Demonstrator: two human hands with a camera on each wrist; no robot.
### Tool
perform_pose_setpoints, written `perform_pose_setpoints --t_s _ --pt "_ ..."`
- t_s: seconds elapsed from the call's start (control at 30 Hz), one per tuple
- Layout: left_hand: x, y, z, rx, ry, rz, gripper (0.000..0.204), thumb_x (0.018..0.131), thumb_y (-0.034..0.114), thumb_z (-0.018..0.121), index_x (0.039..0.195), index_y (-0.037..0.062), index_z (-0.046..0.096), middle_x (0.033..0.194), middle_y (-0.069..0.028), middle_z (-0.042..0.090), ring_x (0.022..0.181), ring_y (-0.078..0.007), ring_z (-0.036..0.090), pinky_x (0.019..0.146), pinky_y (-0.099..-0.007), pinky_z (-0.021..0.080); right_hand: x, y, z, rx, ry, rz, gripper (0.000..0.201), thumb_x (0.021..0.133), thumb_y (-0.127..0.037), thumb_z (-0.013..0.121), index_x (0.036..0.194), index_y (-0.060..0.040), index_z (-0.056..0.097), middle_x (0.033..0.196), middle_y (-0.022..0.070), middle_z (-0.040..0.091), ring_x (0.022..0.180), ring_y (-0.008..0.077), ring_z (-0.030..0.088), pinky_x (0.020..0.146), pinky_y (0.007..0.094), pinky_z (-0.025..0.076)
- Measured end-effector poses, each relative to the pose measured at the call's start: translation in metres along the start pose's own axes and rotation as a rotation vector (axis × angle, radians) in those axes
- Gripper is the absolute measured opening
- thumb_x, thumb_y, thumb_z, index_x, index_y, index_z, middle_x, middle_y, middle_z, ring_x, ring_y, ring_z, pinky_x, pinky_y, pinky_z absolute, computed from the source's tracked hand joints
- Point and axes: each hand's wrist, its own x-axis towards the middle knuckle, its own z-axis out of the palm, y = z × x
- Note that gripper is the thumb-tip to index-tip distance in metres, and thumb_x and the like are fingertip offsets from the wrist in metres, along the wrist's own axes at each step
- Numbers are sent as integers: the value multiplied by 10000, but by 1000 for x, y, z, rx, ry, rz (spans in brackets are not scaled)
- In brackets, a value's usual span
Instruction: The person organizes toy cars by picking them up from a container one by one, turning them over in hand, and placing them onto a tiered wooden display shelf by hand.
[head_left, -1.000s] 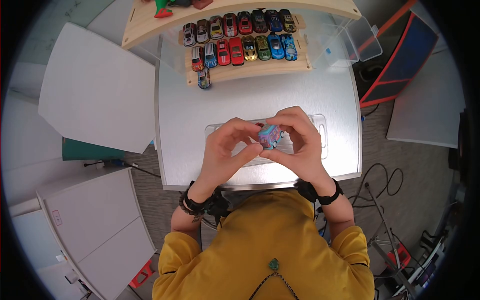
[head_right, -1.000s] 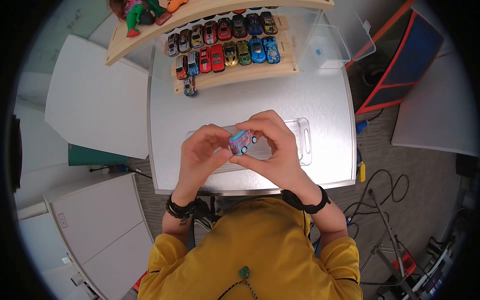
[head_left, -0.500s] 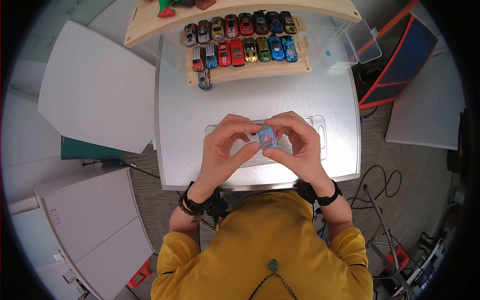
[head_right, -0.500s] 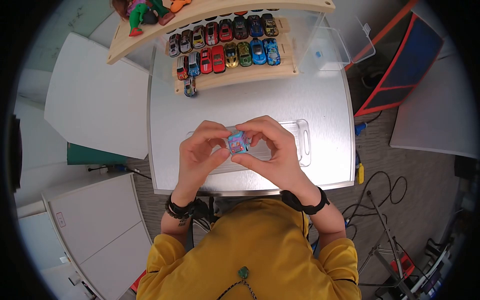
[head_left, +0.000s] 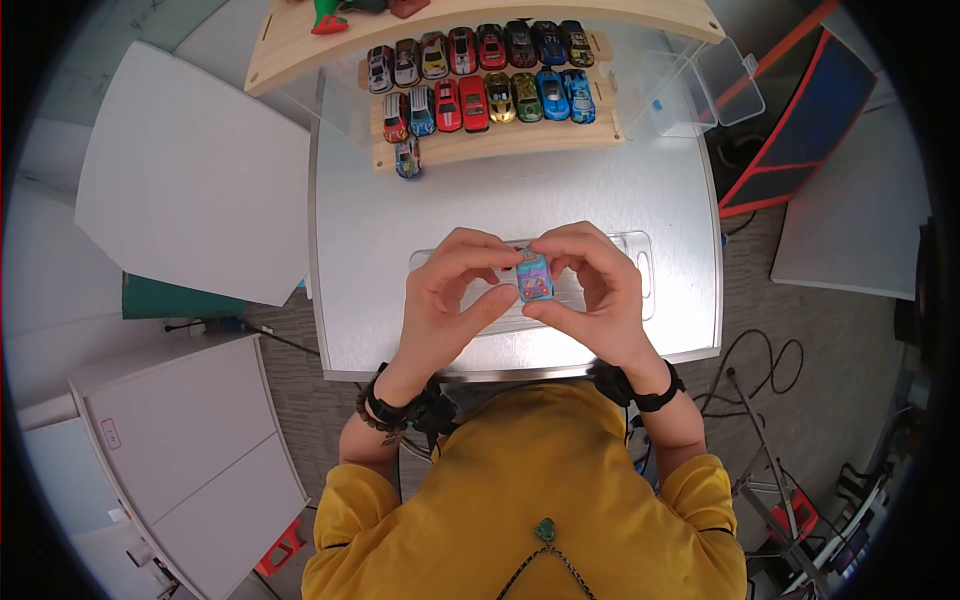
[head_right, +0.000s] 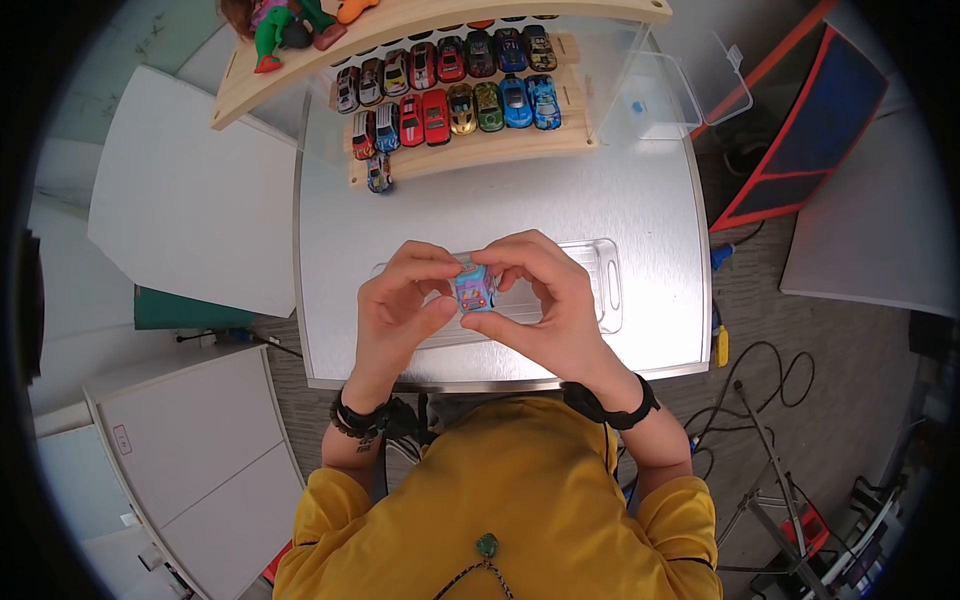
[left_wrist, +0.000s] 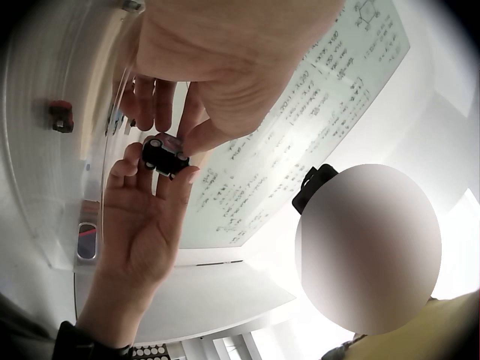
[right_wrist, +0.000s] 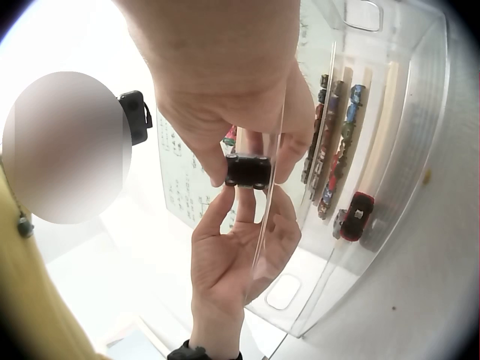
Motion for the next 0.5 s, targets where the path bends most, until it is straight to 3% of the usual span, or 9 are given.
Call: perform_pose_setpoints --t_s 0.5 --pt "1 -2 0 15 -24 17 340 910 -45 734 1235 54 713 1248 -96 636 1150 -191 613 876 -318 527 0 -1 1 -57 30 -17 565 740 -43 916 1258 -34 690 1157 76 633 962 157 573 830 285 482"
